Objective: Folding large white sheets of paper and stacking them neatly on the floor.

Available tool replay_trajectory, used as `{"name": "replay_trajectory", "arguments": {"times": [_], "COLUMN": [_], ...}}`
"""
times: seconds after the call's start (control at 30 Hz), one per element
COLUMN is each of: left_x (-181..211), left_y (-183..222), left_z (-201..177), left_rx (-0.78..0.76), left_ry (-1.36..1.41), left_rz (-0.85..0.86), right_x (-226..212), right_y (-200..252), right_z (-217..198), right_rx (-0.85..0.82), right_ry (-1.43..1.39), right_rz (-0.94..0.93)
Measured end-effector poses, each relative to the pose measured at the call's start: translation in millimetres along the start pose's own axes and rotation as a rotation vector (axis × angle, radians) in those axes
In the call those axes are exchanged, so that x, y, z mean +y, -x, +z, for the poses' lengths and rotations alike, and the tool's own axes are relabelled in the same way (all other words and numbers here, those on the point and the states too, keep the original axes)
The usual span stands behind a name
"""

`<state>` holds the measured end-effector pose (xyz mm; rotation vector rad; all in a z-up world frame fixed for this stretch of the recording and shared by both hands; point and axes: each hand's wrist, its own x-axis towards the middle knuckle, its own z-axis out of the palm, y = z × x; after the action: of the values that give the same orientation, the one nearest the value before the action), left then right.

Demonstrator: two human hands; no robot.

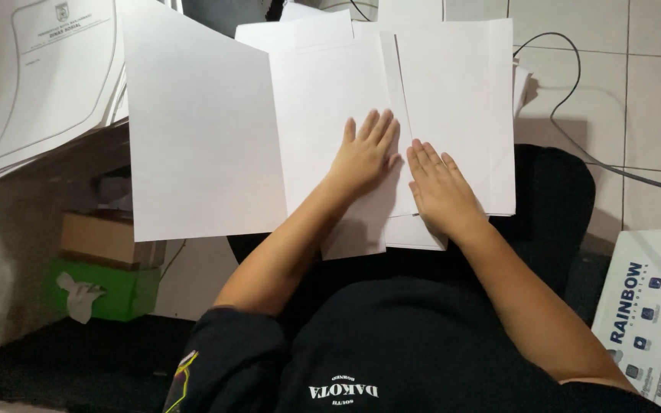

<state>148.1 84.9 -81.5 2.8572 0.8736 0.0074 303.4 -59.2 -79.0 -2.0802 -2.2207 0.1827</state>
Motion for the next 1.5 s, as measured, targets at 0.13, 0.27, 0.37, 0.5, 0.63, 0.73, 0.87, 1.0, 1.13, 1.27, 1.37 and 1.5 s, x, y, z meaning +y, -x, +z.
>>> {"name": "replay_trajectory", "arguments": {"times": [0.13, 0.27, 0.37, 0.5, 0.63, 0.73, 0.87, 1.0, 1.13, 1.27, 1.37, 1.5], "left_x": [33.7, 28.4, 17.9, 13.5, 21.3, 18.0, 6.2, 6.0, 8.5, 7.6, 2.6, -1.9], "left_y": [106.2, 167.2, 180.0, 171.3, 144.4, 118.9, 77.8, 57.9, 55.8, 58.1, 61.4, 59.6], "left_z": [-45.3, -16.8, -15.4, -12.1, -29.2, -27.1, -3.5, 0.2, 2.0, 9.2, 5.3, 16.0], "left_rx": [-0.233, -0.074, 0.298, 0.389, 0.391, 0.369, 0.381, 0.529, 0.564, 0.573, 0.55, 0.478], "left_ry": [0.057, -0.041, -0.064, 0.101, 0.149, 0.333, 0.466, 0.237, 0.26, 0.194, 0.237, 0.228], "left_rz": [0.056, 0.014, 0.026, -0.02, -0.008, -0.134, -0.195, -0.15, -0.155, -0.143, -0.149, -0.15], "right_x": [-11.6, -28.3, -14.7, 7.0, 15.7, 25.1, 38.0, 17.2, -18.0, -51.9, -39.9, -45.3], "right_y": [-4.9, -8.5, -22.7, -30.9, -18.0, -3.2, 7.7, 5.6, 1.6, 2.7, 4.8, 17.3], "right_z": [-2.2, -19.0, -16.1, -17.8, -37.4, -41.8, -31.9, -53.4, -26.0, -11.2, -11.2, -4.2], "right_rx": [0.048, 0.132, 0.08, -0.066, -0.097, 0.032, 0.119, 0.287, 0.366, 0.041, -0.064, -0.125], "right_ry": [0.009, 0.111, -0.07, -0.613, -0.722, -0.774, -0.702, -0.367, -0.026, -0.191, -0.107, 0.002], "right_rz": [0.039, 0.118, 0.193, 0.428, 0.54, 0.543, 0.551, 0.509, 0.194, -0.117, -0.068, 0.074]}}
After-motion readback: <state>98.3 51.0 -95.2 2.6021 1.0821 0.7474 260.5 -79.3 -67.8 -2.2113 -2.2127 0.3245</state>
